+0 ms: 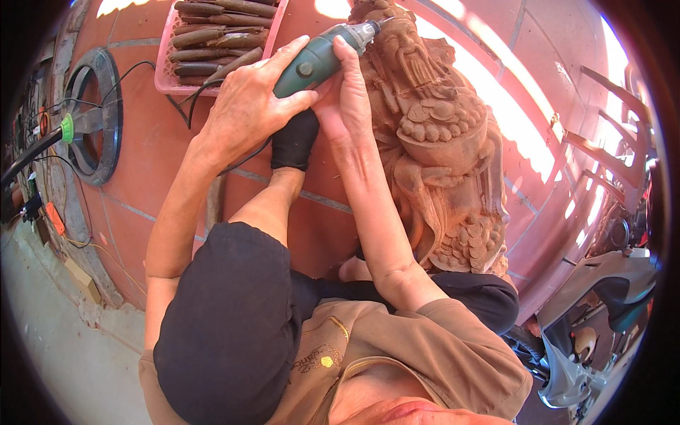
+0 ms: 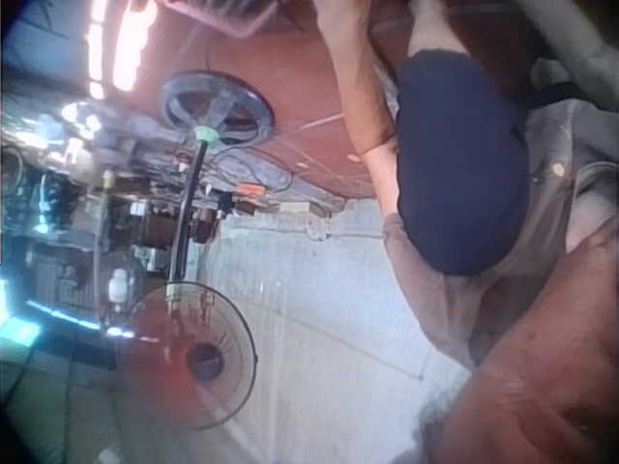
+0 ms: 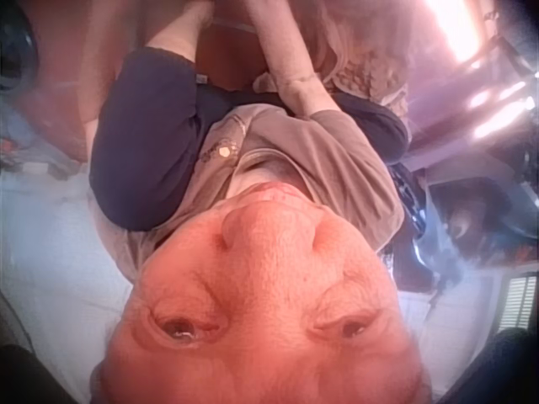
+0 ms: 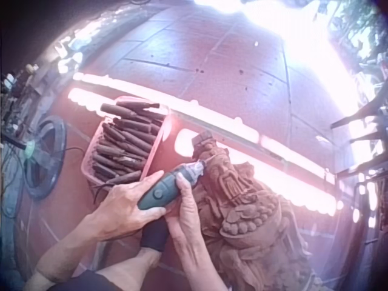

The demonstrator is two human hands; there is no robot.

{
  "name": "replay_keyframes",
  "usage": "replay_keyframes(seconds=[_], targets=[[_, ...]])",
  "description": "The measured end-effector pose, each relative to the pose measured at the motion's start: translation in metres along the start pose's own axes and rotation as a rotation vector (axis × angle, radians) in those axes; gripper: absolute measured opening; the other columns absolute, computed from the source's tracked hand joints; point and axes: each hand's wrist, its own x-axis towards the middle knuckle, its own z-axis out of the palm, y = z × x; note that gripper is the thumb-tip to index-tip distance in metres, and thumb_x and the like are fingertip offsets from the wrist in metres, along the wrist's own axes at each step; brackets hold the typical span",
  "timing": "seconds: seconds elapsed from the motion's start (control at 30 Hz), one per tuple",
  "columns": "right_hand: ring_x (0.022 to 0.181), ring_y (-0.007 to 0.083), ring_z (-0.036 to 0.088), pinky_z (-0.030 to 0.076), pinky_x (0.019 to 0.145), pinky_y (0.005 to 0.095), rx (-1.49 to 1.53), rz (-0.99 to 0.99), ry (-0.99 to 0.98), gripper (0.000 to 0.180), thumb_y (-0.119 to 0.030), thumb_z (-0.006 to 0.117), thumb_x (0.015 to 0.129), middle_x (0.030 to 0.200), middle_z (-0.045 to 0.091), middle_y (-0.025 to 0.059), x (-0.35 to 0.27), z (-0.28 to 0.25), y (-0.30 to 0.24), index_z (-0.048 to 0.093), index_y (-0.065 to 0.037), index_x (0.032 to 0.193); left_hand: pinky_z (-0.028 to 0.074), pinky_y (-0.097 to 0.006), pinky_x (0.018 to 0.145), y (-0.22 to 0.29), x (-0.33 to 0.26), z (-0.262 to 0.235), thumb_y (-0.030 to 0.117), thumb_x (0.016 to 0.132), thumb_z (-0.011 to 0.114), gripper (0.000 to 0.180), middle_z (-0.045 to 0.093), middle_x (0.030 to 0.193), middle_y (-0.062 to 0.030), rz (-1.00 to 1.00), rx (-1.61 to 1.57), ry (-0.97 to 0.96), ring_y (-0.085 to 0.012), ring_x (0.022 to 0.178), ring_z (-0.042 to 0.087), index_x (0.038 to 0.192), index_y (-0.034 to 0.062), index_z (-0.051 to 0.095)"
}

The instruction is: The person uses a rotary carving tool to refine details on a wooden sculpture of a figure. The hands guide the tool along the surface to shape and smooth the carved features.

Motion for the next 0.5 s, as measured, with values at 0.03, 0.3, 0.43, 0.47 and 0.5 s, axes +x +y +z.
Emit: replay_keyframes(seconds=[0.03, 0.3, 0.43, 0.47, 0.5], targets=[[0.1, 0.0141, 0.063, 0.052, 0.092, 0.0346, 0.006, 0.0, -0.002, 0.035, -0.029, 0.074, 0.09, 0.107, 0.064, 0.0002, -0.0002, 0.0002, 0.0008, 0.058, -0.013, 0.117, 0.051, -0.045, 0.087, 0.0001, -0.0009, -0.0001, 0.027, 0.081, 0.073, 0.068, 0.067, 0.111, -0.0244, 0.013, 0.0, 0.007, -0.041, 0.098, 0.066, 0.142, 0.0049, 0.05], [0.1, 0.0142, 0.063, 0.052, 0.093, 0.0342, 0.022, -0.005, -0.009, 0.036, -0.029, 0.074, 0.09, 0.107, 0.064, 0.0003, 0.0006, -0.0004, 0.0051, 0.057, -0.013, 0.117, 0.051, -0.044, 0.09, -0.0013, -0.0028, -0.003, 0.027, 0.082, 0.073, 0.068, 0.066, 0.114, -0.0248, 0.002, -0.002, -0.006, -0.0407, 0.101, 0.066, 0.142, 0.0049, 0.05], [0.098, 0.0136, 0.063, 0.053, 0.089, 0.033, 0.009, -0.017, 0.015, 0.033, -0.03, 0.072, 0.091, 0.102, 0.064, 0.0017, -0.0034, 0.0074, 0.0057, 0.059, -0.008, 0.112, 0.052, -0.041, 0.094, -0.0025, -0.0045, -0.0045, 0.024, 0.078, 0.078, 0.071, 0.064, 0.127, -0.0236, -0.039, -0.001, -0.018, -0.0376, 0.112, 0.065, 0.142, 0.0086, 0.052], [0.098, 0.0138, 0.063, 0.053, 0.089, 0.0331, 0.008, -0.015, 0.017, 0.033, -0.03, 0.072, 0.091, 0.102, 0.064, 0.0017, -0.0036, 0.0078, 0.0058, 0.059, -0.008, 0.112, 0.051, -0.041, 0.095, -0.0027, -0.005, -0.0048, 0.023, 0.078, 0.078, 0.071, 0.063, 0.128, -0.0237, -0.04, 0.0, -0.018, -0.0375, 0.113, 0.065, 0.142, 0.0085, 0.052], [0.098, 0.0139, 0.063, 0.052, 0.089, 0.0332, 0.007, -0.012, 0.018, 0.033, -0.03, 0.072, 0.091, 0.102, 0.064, 0.0018, -0.0037, 0.0082, 0.0059, 0.059, -0.008, 0.112, 0.051, -0.041, 0.095, -0.0033, -0.0053, -0.0052, 0.024, 0.078, 0.078, 0.071, 0.063, 0.128, -0.0237, -0.042, 0.006, -0.019, -0.0375, 0.114, 0.065, 0.142, 0.0085, 0.052]])
